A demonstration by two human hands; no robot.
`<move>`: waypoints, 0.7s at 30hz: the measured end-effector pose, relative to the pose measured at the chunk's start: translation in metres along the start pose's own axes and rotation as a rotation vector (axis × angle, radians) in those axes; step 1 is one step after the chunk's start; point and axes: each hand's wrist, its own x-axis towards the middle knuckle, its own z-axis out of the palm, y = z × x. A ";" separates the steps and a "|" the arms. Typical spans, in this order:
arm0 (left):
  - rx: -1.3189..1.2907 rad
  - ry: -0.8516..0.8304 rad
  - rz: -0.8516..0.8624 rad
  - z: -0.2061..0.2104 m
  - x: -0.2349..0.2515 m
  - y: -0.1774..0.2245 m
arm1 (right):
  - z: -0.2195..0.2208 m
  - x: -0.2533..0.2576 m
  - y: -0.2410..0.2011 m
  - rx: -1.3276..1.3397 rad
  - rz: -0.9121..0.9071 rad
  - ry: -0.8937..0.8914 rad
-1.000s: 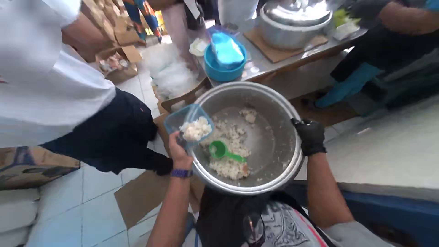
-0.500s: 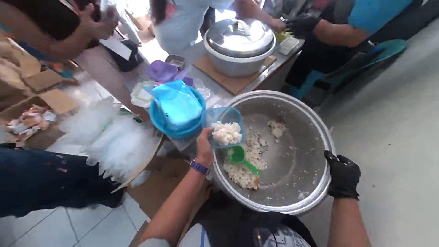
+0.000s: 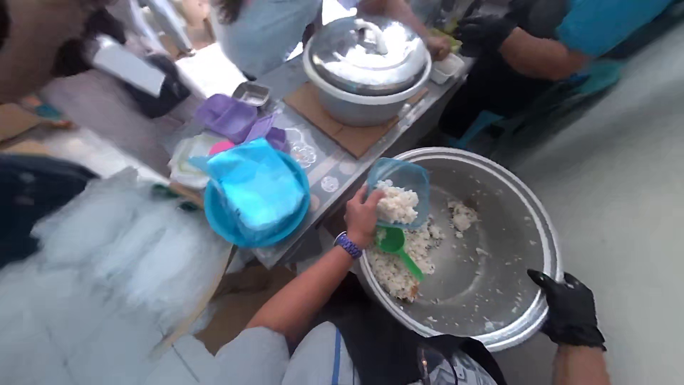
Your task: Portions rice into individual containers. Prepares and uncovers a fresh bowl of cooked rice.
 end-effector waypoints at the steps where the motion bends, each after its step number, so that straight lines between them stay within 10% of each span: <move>1: -0.034 -0.042 0.014 -0.005 0.002 -0.002 | -0.001 -0.016 0.001 0.015 0.038 0.033; 9: -0.165 -0.510 -0.005 -0.060 -0.020 -0.043 | 0.025 -0.197 0.090 -0.009 0.511 0.247; 21: 0.309 -0.837 -0.434 -0.040 -0.217 -0.197 | -0.030 -0.464 0.324 0.231 1.086 0.504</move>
